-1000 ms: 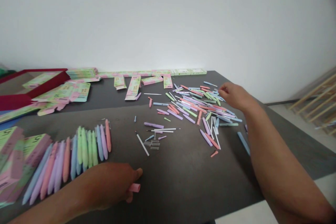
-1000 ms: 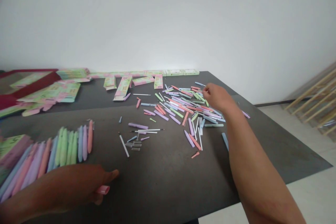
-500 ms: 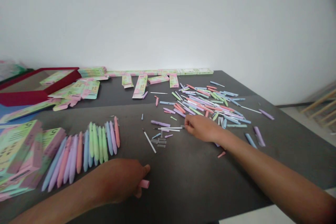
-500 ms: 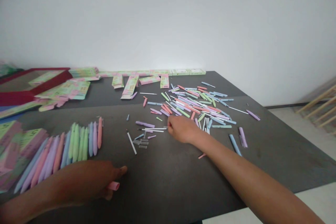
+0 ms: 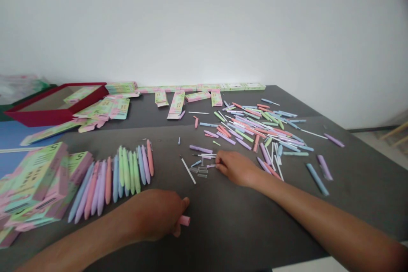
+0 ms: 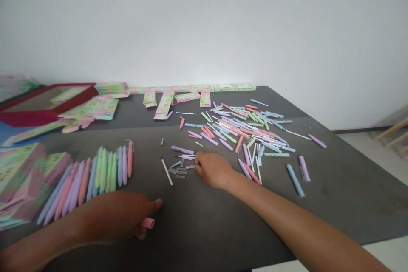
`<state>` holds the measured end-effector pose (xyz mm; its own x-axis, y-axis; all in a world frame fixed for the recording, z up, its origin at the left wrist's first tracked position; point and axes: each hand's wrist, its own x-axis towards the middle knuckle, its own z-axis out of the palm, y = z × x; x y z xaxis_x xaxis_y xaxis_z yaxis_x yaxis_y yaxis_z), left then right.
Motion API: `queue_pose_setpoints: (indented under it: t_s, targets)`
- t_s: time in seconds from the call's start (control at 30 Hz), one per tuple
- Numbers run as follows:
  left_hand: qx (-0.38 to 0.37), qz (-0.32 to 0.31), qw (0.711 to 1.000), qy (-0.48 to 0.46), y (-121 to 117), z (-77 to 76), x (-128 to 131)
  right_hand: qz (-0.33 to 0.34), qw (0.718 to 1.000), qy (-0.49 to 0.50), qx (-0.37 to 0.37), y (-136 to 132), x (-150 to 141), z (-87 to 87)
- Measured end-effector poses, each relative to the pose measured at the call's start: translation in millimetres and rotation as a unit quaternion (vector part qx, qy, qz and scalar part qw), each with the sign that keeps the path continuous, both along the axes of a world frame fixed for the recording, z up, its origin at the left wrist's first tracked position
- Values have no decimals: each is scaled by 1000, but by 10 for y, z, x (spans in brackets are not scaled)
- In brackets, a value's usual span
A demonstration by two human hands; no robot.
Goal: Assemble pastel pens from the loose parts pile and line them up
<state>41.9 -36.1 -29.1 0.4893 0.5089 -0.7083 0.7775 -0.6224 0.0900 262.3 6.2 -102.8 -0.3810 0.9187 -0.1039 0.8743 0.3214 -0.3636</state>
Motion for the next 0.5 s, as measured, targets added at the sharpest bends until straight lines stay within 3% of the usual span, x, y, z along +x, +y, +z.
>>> queue_pose_setpoints:
  t_s: [0.33, 0.5]
  targets:
    - [6, 4, 1000, -20, -4, -40, -36, 1, 1000, -4, 13, 63, -93, -74]
    - [-3, -3, 1000, -10, -3, -35, -26, 25, 998, 50, 31, 103, -119, -116]
